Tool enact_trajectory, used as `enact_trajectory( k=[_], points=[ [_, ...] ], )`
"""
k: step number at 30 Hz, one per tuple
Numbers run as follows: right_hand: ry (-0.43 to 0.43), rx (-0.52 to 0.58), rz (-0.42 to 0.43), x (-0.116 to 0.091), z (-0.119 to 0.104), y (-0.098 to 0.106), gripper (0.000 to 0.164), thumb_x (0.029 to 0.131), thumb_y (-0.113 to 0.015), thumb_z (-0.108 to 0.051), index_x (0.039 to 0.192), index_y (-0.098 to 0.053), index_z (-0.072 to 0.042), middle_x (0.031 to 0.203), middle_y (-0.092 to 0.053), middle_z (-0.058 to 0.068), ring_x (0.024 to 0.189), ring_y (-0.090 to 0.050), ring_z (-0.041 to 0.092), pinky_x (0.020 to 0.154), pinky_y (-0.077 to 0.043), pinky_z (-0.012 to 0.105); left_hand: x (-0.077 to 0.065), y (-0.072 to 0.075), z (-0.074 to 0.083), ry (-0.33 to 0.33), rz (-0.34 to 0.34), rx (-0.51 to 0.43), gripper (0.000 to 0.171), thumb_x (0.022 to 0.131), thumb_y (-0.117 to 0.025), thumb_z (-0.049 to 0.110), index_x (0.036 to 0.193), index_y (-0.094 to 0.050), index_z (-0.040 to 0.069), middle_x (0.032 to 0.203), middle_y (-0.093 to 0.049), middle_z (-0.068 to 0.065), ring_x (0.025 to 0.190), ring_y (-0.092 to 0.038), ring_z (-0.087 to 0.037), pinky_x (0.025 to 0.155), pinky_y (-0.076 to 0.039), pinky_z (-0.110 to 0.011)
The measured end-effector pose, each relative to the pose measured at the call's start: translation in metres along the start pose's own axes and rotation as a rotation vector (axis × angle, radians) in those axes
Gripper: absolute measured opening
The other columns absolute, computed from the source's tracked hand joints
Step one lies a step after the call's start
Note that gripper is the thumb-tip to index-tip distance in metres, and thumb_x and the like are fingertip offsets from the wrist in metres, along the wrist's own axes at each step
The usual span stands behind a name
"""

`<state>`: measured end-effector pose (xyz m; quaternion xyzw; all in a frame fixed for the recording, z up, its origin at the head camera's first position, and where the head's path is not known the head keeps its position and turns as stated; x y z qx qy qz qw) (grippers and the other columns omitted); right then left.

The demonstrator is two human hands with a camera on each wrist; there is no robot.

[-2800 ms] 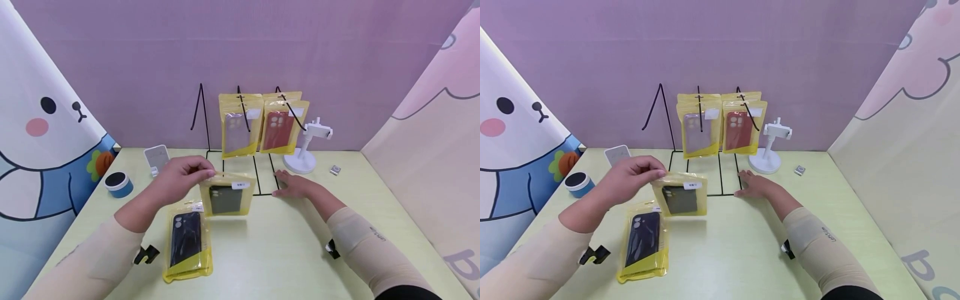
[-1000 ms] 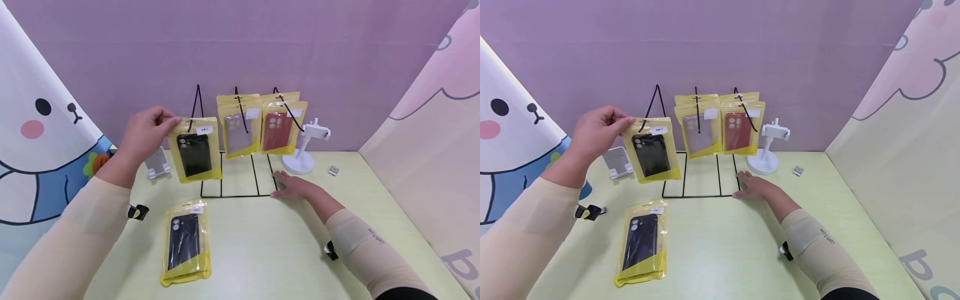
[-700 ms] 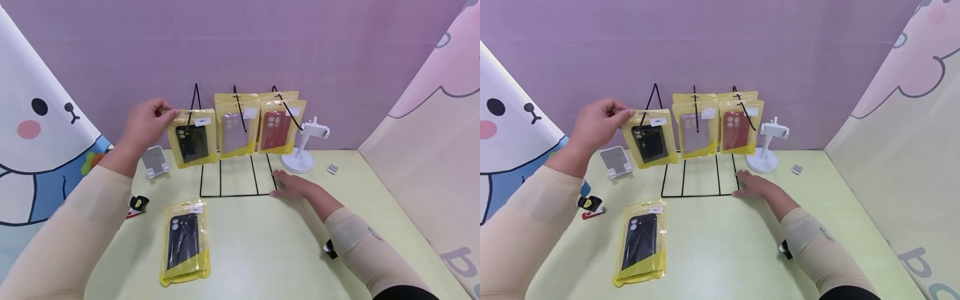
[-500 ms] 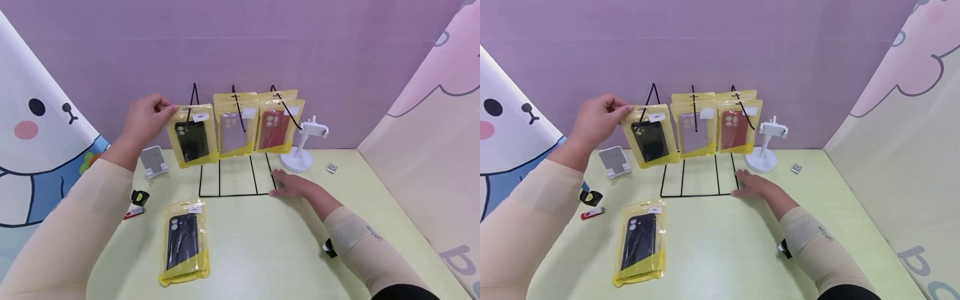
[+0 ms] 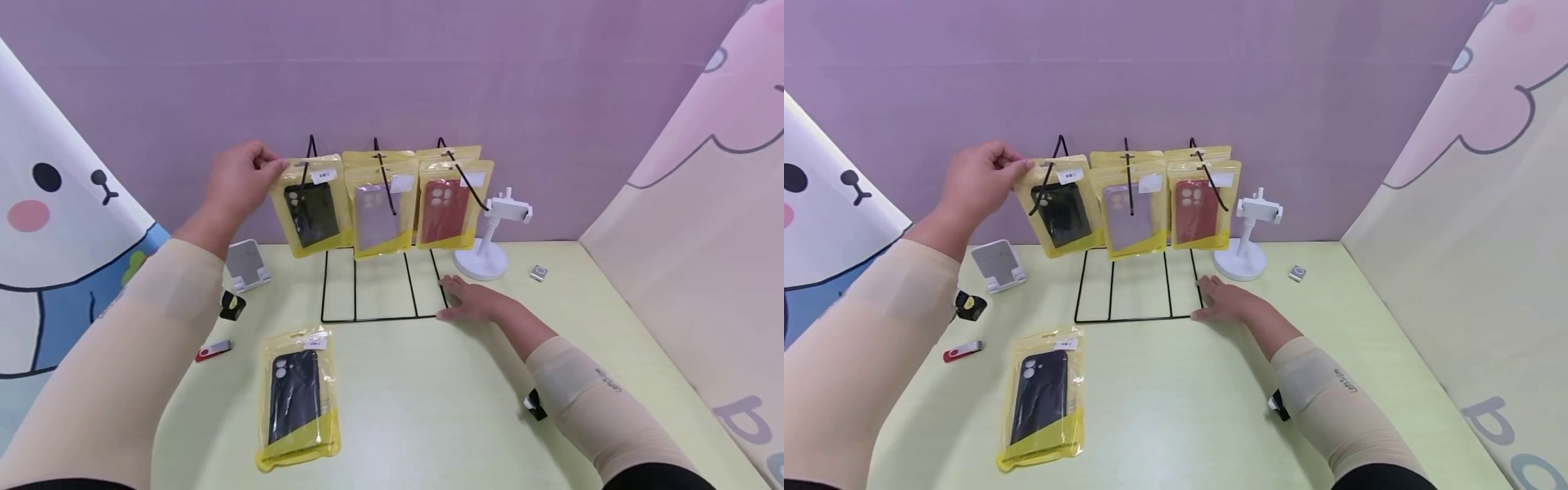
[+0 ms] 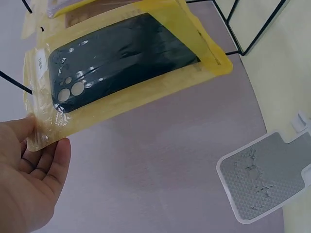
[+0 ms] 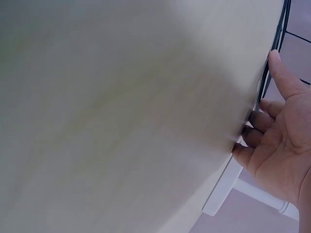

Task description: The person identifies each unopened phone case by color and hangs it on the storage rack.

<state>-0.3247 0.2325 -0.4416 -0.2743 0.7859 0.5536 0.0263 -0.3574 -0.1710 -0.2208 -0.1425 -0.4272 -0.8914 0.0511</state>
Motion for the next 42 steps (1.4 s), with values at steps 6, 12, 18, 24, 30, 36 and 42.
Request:
enact_trajectory(
  k=[6, 12, 18, 24, 30, 36, 42],
  points=[
    [-0.011, 0.002, -0.008, 0.002, 0.0, -0.001, 0.094, 0.088, -0.064, -0.057, 0.159, -0.017, -0.015, 0.165, -0.009, 0.014, 0.152, -0.009, 0.033, 0.122, -0.018, 0.053, 0.009, 0.002, 0.0, 0.006, -0.005, 0.043, 0.044, 0.101, -0.048, 0.046, 0.117, -0.062, 0.008, 0.098, -0.059, -0.008, 0.084, -0.049, -0.025, 0.069, -0.042, -0.038],
    [-0.012, -0.007, -0.01, 0.003, -0.001, -0.001, 0.094, 0.089, -0.063, -0.057, 0.159, -0.017, -0.016, 0.165, -0.009, 0.013, 0.152, -0.009, 0.033, 0.122, -0.017, 0.053, 0.018, 0.005, 0.002, -0.008, 0.005, 0.077, 0.042, 0.101, -0.048, 0.044, 0.117, -0.063, 0.008, 0.102, -0.061, -0.009, 0.088, -0.051, -0.025, 0.071, -0.043, -0.037],
    [-0.01, -0.009, -0.012, 0.004, -0.001, -0.001, 0.093, 0.09, -0.062, -0.057, 0.159, -0.016, -0.016, 0.165, -0.008, 0.013, 0.152, -0.008, 0.033, 0.122, -0.017, 0.053, 0.023, 0.004, 0.001, -0.014, -0.007, 0.096, 0.044, 0.101, -0.047, 0.045, 0.119, -0.062, 0.008, 0.11, -0.063, -0.01, 0.096, -0.053, -0.027, 0.077, -0.045, -0.039],
    [-0.008, -0.018, -0.005, 0.004, -0.002, -0.001, 0.093, 0.089, -0.062, -0.058, 0.159, -0.017, -0.016, 0.165, -0.008, 0.013, 0.152, -0.01, 0.033, 0.122, -0.018, 0.053, 0.021, 0.004, -0.002, -0.013, -0.008, 0.049, 0.046, 0.1, -0.047, 0.047, 0.124, -0.061, 0.01, 0.113, -0.062, -0.01, 0.099, -0.054, -0.027, 0.079, -0.047, -0.04],
    [-0.011, -0.025, 0.002, 0.002, 0.0, -0.001, 0.092, 0.09, -0.062, -0.057, 0.159, -0.017, -0.016, 0.165, -0.009, 0.014, 0.151, -0.012, 0.035, 0.121, -0.018, 0.053, 0.016, 0.006, 0.0, -0.017, -0.04, -0.051, 0.058, 0.099, -0.048, 0.049, 0.145, -0.045, 0.013, 0.137, -0.056, -0.01, 0.124, -0.052, -0.027, 0.101, -0.046, -0.047],
    [-0.004, -0.019, 0.008, 0.001, 0.001, -0.001, 0.092, 0.09, -0.063, -0.055, 0.158, -0.018, -0.014, 0.164, -0.009, 0.016, 0.151, -0.012, 0.037, 0.121, -0.019, 0.054, 0.003, 0.014, 0.002, -0.037, -0.002, -0.106, 0.062, 0.098, -0.051, 0.049, 0.148, -0.04, 0.016, 0.148, -0.048, -0.006, 0.133, -0.047, -0.027, 0.108, -0.042, -0.048],
    [-0.004, -0.01, 0.006, 0.001, 0.0, 0.0, 0.092, 0.09, -0.064, -0.055, 0.158, -0.019, -0.013, 0.164, -0.01, 0.016, 0.151, -0.011, 0.036, 0.121, -0.019, 0.054, -0.021, 0.019, -0.001, -0.11, 0.042, -0.104, 0.057, 0.098, -0.054, 0.044, 0.144, -0.045, 0.012, 0.144, -0.051, -0.009, 0.128, -0.049, -0.028, 0.107, -0.043, -0.048]
  ],
)
Point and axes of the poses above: each hand's wrist, its own x-axis towards the middle knuckle, its own y-axis out of the back of the hand, z = x × y, the point moved 5 cm from there along x, towards the middle knuckle
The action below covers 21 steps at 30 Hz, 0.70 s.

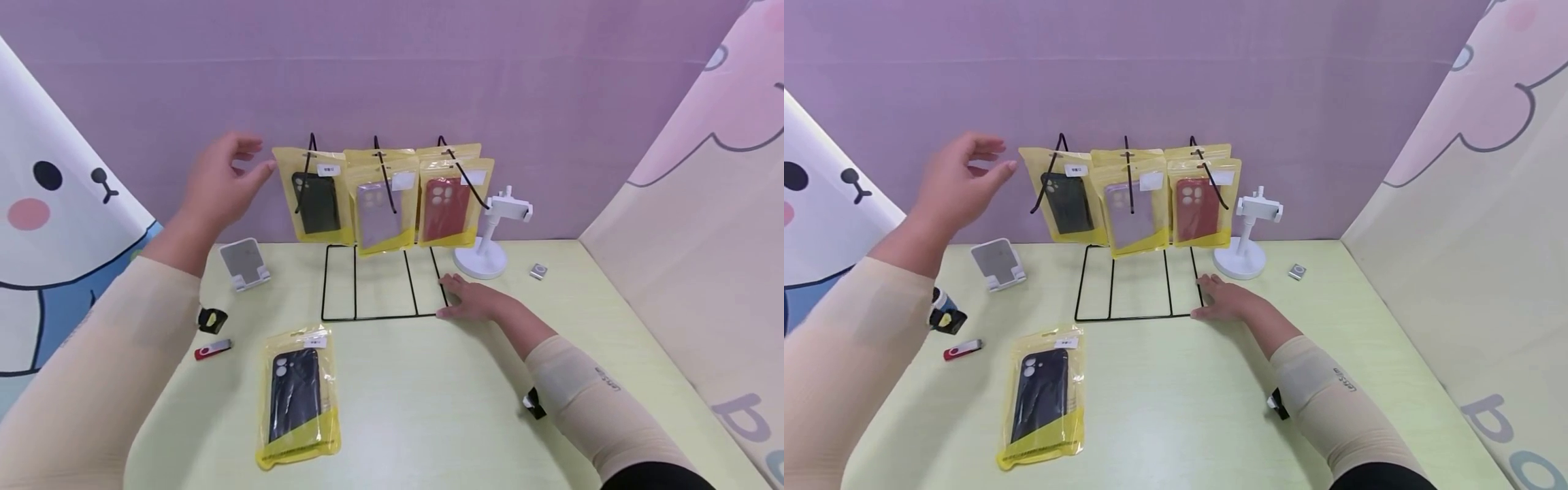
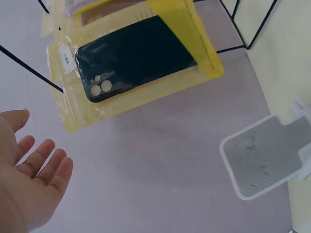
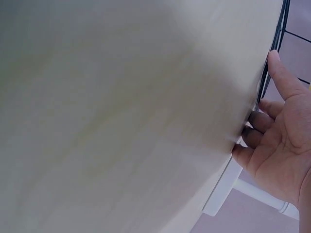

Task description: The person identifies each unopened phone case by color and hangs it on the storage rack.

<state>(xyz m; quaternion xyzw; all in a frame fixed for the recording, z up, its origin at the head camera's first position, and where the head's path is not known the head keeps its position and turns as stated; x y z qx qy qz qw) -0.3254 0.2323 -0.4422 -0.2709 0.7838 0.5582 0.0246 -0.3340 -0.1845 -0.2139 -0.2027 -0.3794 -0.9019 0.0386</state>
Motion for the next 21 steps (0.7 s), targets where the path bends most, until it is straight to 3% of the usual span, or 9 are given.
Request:
enact_trajectory(
  k=[9, 12, 21],
  points=[
    [0.007, -0.004, -0.004, -0.002, -0.001, 0.0, 0.093, 0.089, -0.063, -0.056, 0.158, -0.018, -0.013, 0.164, -0.01, 0.017, 0.151, -0.011, 0.037, 0.121, -0.019, 0.054, -0.049, -0.019, -0.013, 0.057, -0.136, 0.111, 0.061, 0.096, -0.051, 0.055, 0.141, -0.05, 0.014, 0.136, -0.056, -0.013, 0.115, -0.056, -0.036, 0.095, -0.05, -0.056],
    [0.012, -0.005, -0.001, -0.002, -0.002, 0.0, 0.092, 0.09, -0.063, -0.055, 0.158, -0.019, -0.012, 0.164, -0.011, 0.017, 0.15, -0.012, 0.038, 0.12, -0.019, 0.055, -0.064, -0.029, -0.017, 0.036, -0.192, 0.123, 0.057, 0.096, -0.053, 0.053, 0.137, -0.053, 0.012, 0.131, -0.059, -0.013, 0.112, -0.058, -0.036, 0.092, -0.051, -0.056],
    [0.009, 0.002, -0.001, -0.002, -0.002, 0.001, 0.091, 0.09, -0.063, -0.054, 0.158, -0.018, -0.012, 0.164, -0.01, 0.017, 0.15, -0.011, 0.038, 0.12, -0.019, 0.056, -0.111, -0.08, -0.047, -0.042, -0.526, 0.219, 0.044, 0.096, -0.061, 0.041, 0.127, -0.06, 0.01, 0.125, -0.064, -0.012, 0.11, -0.062, -0.031, 0.09, -0.053, -0.051]
  ],
)
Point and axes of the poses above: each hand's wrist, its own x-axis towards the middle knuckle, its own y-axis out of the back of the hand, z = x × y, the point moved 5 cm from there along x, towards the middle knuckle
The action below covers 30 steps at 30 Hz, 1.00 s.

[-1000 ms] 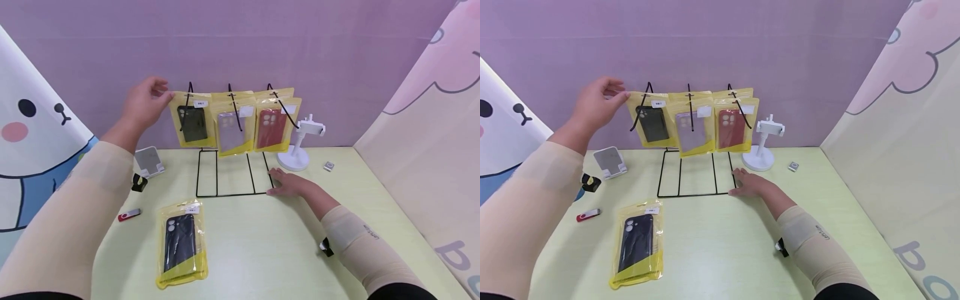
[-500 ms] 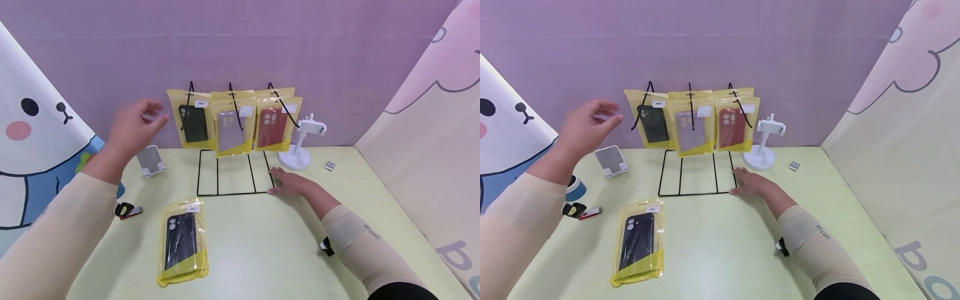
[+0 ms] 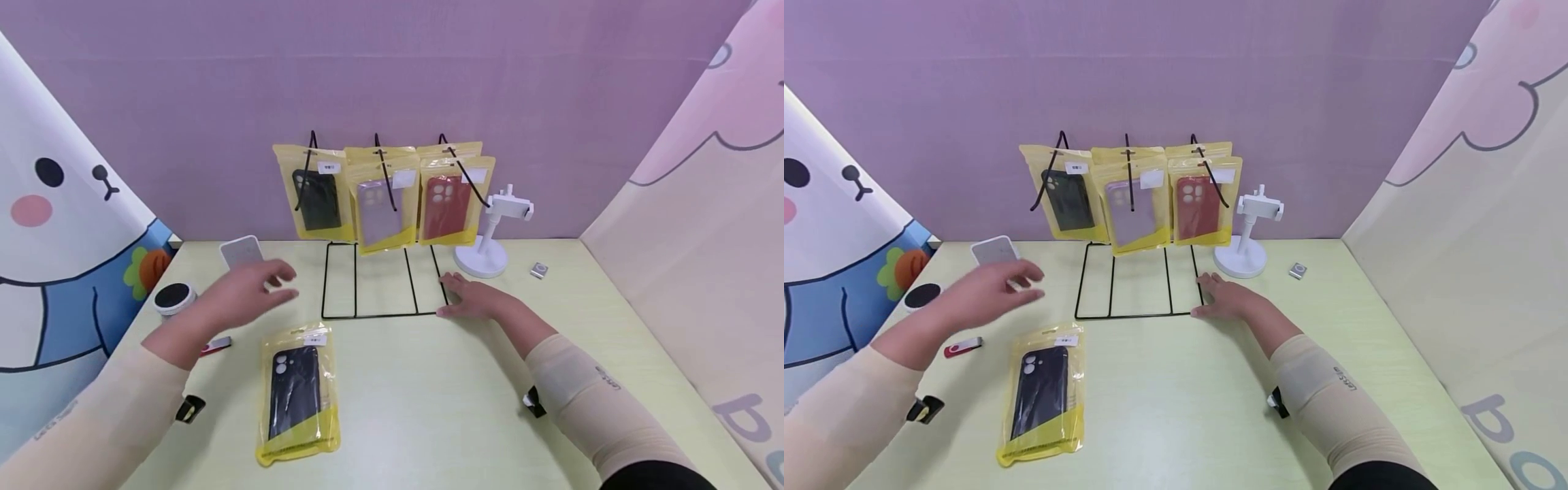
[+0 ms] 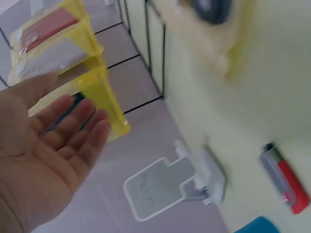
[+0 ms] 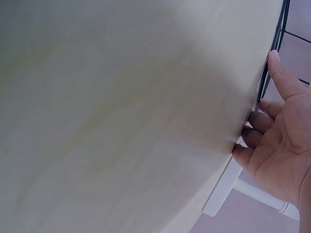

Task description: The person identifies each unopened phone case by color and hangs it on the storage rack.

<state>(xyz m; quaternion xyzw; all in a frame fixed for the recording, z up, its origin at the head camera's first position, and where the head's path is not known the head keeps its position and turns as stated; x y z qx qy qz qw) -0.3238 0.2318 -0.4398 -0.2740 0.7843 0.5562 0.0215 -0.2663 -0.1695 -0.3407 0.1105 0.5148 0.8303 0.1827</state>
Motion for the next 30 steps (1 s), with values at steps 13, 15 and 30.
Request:
enact_trajectory(
  k=[13, 15, 30],
  points=[
    [0.017, 0.014, 0.012, -0.002, -0.002, 0.001, 0.09, 0.09, -0.065, -0.051, 0.158, -0.02, -0.01, 0.163, -0.012, 0.018, 0.15, -0.011, 0.038, 0.121, -0.018, 0.055, -0.006, -0.064, -0.025, 0.1, -0.232, 0.104, 0.032, 0.089, -0.07, 0.031, 0.115, -0.065, 0.013, 0.111, -0.068, -0.005, 0.09, -0.06, -0.018, 0.081, -0.054, -0.043],
    [0.016, 0.015, 0.013, -0.002, -0.002, 0.001, 0.091, 0.09, -0.065, -0.051, 0.158, -0.02, -0.011, 0.163, -0.012, 0.018, 0.15, -0.011, 0.038, 0.121, -0.018, 0.055, -0.007, -0.067, -0.028, 0.097, -0.229, 0.116, 0.029, 0.088, -0.071, 0.027, 0.112, -0.066, 0.012, 0.106, -0.068, -0.004, 0.086, -0.057, -0.018, 0.078, -0.053, -0.042],
    [0.017, -0.004, 0.007, 0.001, 0.001, -0.001, 0.094, 0.089, -0.063, -0.056, 0.158, -0.018, -0.011, 0.164, -0.011, 0.018, 0.15, -0.012, 0.039, 0.12, -0.019, 0.056, -0.008, -0.074, -0.038, 0.066, -0.188, 0.122, 0.017, 0.089, -0.07, 0.018, 0.076, -0.058, 0.019, 0.073, -0.055, 0.003, 0.068, -0.049, -0.014, 0.06, -0.039, -0.029]
  ],
)
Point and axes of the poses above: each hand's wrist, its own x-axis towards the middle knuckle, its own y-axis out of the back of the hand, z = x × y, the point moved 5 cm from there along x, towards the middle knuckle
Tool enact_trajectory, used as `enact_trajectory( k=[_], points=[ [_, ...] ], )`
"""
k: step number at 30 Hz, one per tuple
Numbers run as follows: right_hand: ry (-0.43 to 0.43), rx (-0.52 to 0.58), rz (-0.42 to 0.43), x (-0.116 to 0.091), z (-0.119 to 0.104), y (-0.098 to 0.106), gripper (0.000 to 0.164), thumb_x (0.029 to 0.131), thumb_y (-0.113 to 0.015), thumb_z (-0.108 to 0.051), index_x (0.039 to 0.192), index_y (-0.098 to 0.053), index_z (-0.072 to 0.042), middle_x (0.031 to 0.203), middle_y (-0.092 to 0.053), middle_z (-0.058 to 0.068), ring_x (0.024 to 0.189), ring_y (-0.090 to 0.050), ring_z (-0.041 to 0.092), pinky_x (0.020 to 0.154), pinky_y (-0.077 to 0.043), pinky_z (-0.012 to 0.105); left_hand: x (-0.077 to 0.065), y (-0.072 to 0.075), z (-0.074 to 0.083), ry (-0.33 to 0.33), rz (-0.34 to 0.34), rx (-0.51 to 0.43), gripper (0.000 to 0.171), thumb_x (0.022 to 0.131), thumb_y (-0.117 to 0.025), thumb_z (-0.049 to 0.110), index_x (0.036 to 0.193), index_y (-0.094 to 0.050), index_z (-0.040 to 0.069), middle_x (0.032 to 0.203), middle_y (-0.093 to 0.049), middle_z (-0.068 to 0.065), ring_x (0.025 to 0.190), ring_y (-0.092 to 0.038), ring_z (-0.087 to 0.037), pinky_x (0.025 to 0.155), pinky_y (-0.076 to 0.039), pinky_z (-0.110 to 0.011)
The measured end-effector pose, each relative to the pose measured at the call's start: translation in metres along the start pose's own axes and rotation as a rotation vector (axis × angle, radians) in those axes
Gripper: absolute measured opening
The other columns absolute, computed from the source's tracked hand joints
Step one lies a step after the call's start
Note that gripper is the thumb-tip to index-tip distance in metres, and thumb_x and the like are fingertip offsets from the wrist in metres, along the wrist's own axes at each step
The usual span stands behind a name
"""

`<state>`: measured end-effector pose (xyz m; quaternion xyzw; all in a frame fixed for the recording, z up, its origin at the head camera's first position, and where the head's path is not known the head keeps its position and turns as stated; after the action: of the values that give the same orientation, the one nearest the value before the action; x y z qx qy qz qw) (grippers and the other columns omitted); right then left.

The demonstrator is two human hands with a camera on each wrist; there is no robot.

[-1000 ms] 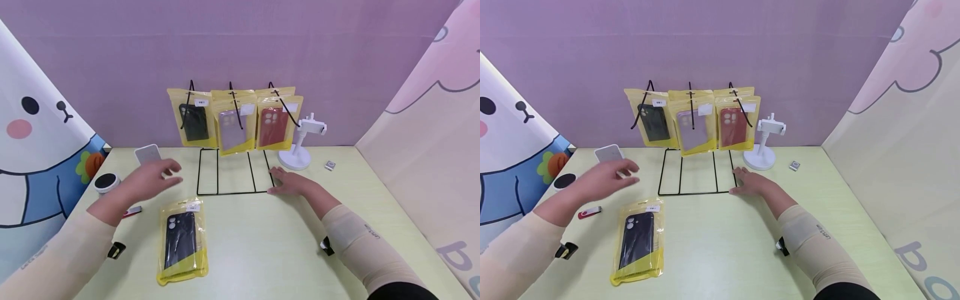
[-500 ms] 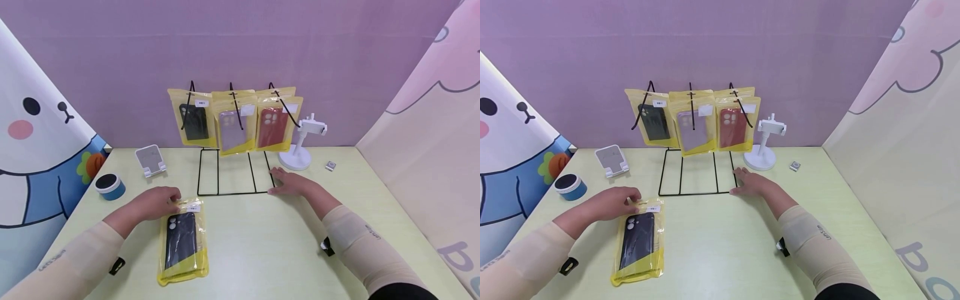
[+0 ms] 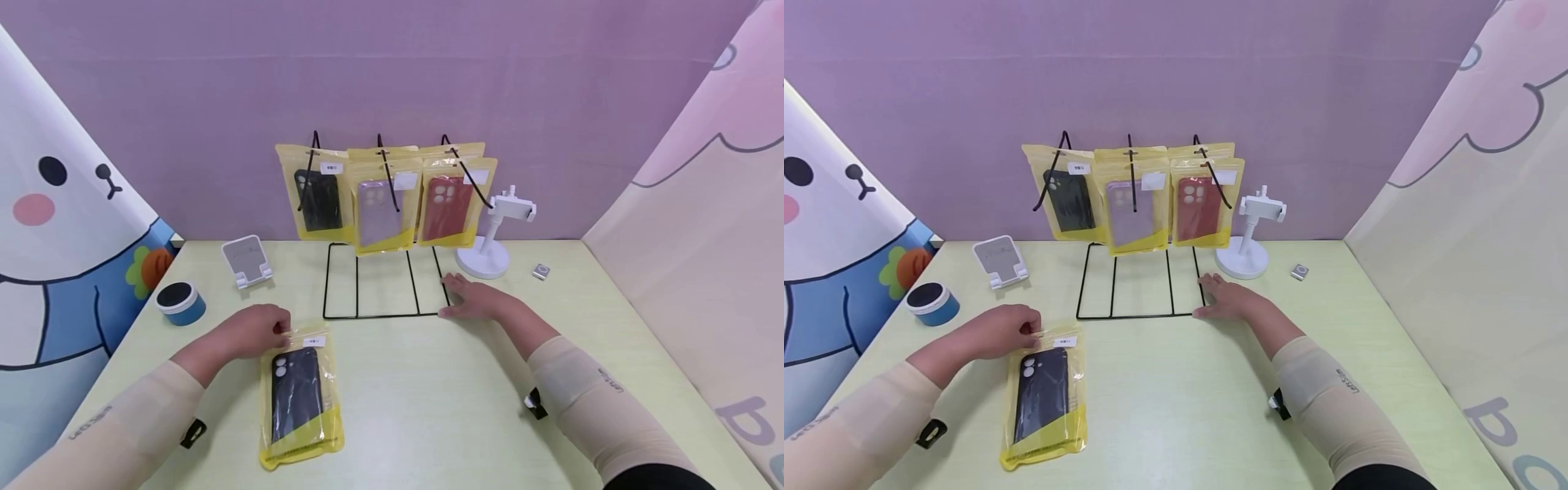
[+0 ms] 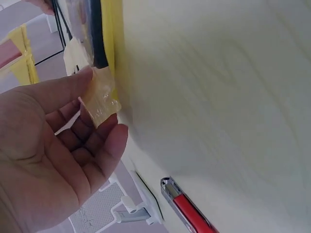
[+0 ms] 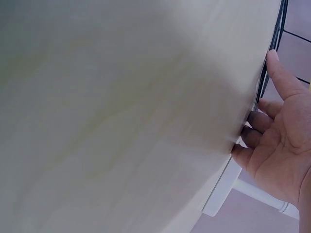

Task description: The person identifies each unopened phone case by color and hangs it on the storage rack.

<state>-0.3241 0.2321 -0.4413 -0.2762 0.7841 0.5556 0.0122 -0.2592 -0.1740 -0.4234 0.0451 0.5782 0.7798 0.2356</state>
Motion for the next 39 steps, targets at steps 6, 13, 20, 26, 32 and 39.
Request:
enact_trajectory(
  k=[6, 13, 20, 26, 32, 39],
  points=[
    [-0.002, 0.001, -0.002, 0.001, 0.001, 0.0, 0.094, 0.089, -0.064, -0.056, 0.158, -0.018, -0.012, 0.164, -0.011, 0.017, 0.15, -0.012, 0.038, 0.121, -0.019, 0.055, -0.002, 0.008, 0.001, -0.047, -0.028, -0.128, 0.017, 0.092, -0.067, 0.019, 0.077, -0.06, 0.019, 0.072, -0.055, 0.004, 0.067, -0.05, -0.014, 0.06, -0.041, -0.029],
    [0.0, 0.014, -0.007, 0.002, 0.003, -0.001, 0.095, 0.089, -0.063, -0.057, 0.158, -0.018, -0.01, 0.164, -0.011, 0.018, 0.15, -0.01, 0.039, 0.12, -0.018, 0.056, -0.004, 0.028, 0.008, -0.064, -0.043, -0.311, 0.007, 0.094, -0.066, 0.022, 0.087, -0.068, 0.022, 0.081, -0.063, 0.002, 0.073, -0.054, -0.018, 0.062, -0.047, -0.032],
    [0.004, 0.022, -0.001, 0.001, 0.001, -0.001, 0.093, 0.089, -0.064, -0.055, 0.158, -0.019, -0.01, 0.163, -0.011, 0.019, 0.15, -0.012, 0.04, 0.12, -0.019, 0.057, -0.015, 0.061, 0.023, -0.147, 0.054, -0.376, 0.007, 0.094, -0.067, 0.031, 0.096, -0.072, 0.028, 0.093, -0.069, 0.007, 0.085, -0.059, -0.019, 0.075, -0.053, -0.033],
    [0.008, 0.02, 0.002, 0.0, 0.0, 0.0, 0.093, 0.09, -0.064, -0.054, 0.158, -0.018, -0.01, 0.164, -0.011, 0.018, 0.151, -0.009, 0.038, 0.12, -0.018, 0.056, -0.03, 0.088, 0.036, -0.167, 0.143, -0.408, 0.015, 0.095, -0.064, 0.036, 0.102, -0.072, 0.026, 0.094, -0.069, 0.005, 0.088, -0.062, -0.019, 0.079, -0.055, -0.032],
    [0.001, 0.009, -0.004, 0.0, 0.001, -0.001, 0.094, 0.09, -0.063, -0.055, 0.158, -0.017, -0.011, 0.164, -0.01, 0.017, 0.151, -0.009, 0.037, 0.121, -0.018, 0.055, -0.04, 0.11, 0.05, -0.179, 0.207, -0.377, 0.016, 0.096, -0.063, 0.035, 0.104, -0.072, 0.024, 0.097, -0.069, 0.004, 0.089, -0.062, -0.019, 0.079, -0.056, -0.033],
    [-0.006, 0.014, -0.005, 0.001, 0.001, -0.001, 0.093, 0.09, -0.064, -0.055, 0.158, -0.018, -0.011, 0.164, -0.01, 0.017, 0.151, -0.01, 0.038, 0.121, -0.018, 0.056, -0.046, 0.139, 0.059, -0.09, 0.325, -0.331, 0.024, 0.095, -0.06, 0.045, 0.106, -0.072, 0.027, 0.1, -0.069, 0.002, 0.087, -0.059, -0.02, 0.07, -0.053, -0.03]
  ],
)
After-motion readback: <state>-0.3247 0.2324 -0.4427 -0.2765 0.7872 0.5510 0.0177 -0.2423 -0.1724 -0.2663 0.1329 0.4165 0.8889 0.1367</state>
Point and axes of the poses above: each hand's wrist, its own x-axis towards the middle knuckle, its own y-axis out of the back of the hand, z = x × y, the point moved 5 cm from there along x, towards the middle knuckle
